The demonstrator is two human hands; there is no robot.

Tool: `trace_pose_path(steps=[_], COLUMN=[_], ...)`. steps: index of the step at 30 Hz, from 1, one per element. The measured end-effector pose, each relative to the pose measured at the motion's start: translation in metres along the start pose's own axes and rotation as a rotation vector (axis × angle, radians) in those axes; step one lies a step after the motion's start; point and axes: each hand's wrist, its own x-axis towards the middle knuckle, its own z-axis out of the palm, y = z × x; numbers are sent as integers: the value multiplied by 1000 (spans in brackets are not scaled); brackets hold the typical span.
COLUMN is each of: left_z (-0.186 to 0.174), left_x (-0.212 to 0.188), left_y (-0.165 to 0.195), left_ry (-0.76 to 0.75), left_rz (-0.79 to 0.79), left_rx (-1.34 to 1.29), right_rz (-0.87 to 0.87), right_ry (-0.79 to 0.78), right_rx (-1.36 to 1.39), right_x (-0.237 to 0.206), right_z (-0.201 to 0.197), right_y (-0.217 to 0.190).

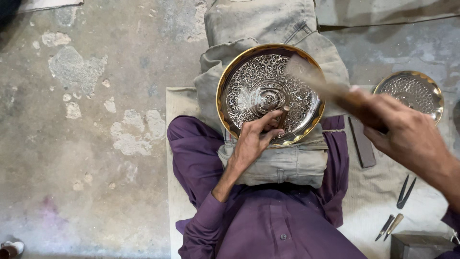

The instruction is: The person sits on the floor with a brass tray resting on a lap cushion and hammers a chisel held against the tray's engraved surface using a wooden mallet, working the decorative pattern across the tray's center. A second finished tray sits beside them and hand tools lie on the mat nearby.

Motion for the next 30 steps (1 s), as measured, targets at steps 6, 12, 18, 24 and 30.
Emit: trace_pose_path(steps=[6,12,18,24,30], left_z=[-2,-4,-5,-5,-7], left_x=[0,0,1,1,0], left_y=[3,2,1,1,1], left_ry=[-7,-16,-23,-29,-30], left_rz=[-65,-6,-6,-18,6], left_rx=[-31,9,0,-12,12], right_rz=[61,-8,-20,-44,59], right_ry=[-185,-52,-52,-107,-138], right_rx=[-80,-30,-59,-123,52], right_x=[2,2,2,-2,-4], right_z=[5,1,-4,11,17], right_y=[2,-2,-9,1,3])
